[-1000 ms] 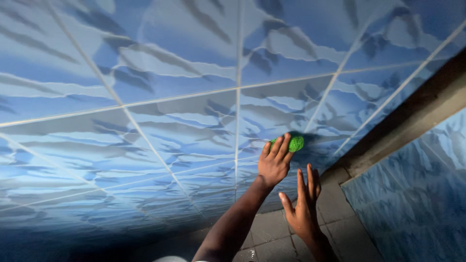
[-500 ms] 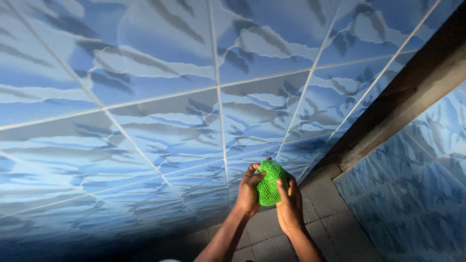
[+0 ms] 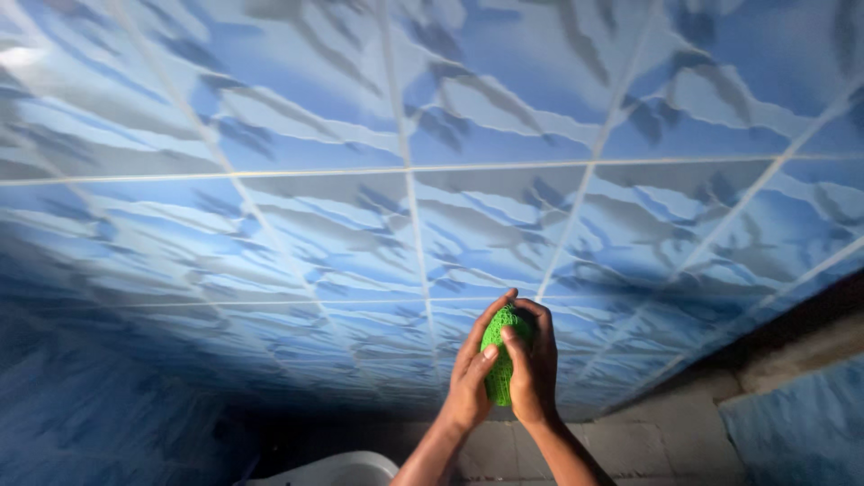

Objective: The person scrubs blue patterned bathroom tiles with a green sponge, repeatedly dipping it into a purple bowl of water. The person wipes the wall surface in circular and back-and-forth motions, covering multiple tiles.

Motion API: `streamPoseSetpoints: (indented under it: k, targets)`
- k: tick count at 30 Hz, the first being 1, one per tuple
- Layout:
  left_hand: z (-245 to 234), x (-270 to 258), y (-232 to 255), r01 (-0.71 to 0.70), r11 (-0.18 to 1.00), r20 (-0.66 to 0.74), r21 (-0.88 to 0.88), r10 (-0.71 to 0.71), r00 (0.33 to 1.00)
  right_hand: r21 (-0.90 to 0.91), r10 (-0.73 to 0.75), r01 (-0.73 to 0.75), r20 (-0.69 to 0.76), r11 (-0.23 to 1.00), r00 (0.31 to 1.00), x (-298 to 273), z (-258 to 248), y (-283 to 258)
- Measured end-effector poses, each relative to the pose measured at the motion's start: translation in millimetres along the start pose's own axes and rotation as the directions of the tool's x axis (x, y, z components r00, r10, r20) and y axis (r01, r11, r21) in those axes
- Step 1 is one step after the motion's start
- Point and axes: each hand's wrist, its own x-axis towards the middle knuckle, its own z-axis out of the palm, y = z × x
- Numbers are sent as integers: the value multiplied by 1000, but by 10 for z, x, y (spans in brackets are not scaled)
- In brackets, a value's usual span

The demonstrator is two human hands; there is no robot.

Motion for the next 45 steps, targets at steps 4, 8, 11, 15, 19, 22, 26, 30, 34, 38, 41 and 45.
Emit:
streamPoseSetpoints:
  k: [4,8,11,15,19,22,26,30,34,38,41,45]
  targets:
    - [-203,-172,180,-17,929,-138,-370,-37,990,31,-61,64,-83,997,995,126,531,93]
    - [-458,-262,509,-72,932,-302,-354,-41,953,-44,-86,87,14,995,996,112,953,99]
    - [-735,-304,939,-148,934,-380,-324,15,925,-21,-202,205,109,978,973,93,1199,-30]
    - [-1539,-100,1745,-377,925,-558,52,340,757,-167,-472,527,279,833,836,218,1328,-386]
    - [-2478,295,2970,-719,519,-387,462,848,363,-307,-659,775,410,552,631,547,1433,-814]
    - [-3025,791,4053,-398,23,-30,917,1000,-9,-406,-713,851,483,332,508,859,1525,-984]
    - [-3503,1239,5111,7,-233,231,973,963,-138,-581,-666,813,623,-42,410,1307,1574,-939]
    - [-3855,1574,5590,184,-393,407,901,912,-50,-585,-654,783,679,-209,333,1659,1574,-627]
    - [-4002,1668,5542,89,-432,428,897,902,67,-496,-614,743,776,-449,147,1936,1530,-421]
    - [-3817,1808,5373,147,-417,412,897,909,65,-522,-647,767,739,-373,188,1944,1596,-352]
    - [-3509,1870,5199,114,-461,452,880,887,97,-562,-604,697,763,-446,229,1919,1587,-388]
    - [-2913,1945,4826,87,-478,465,874,875,138,-614,-609,638,745,-465,273,1838,1608,-455]
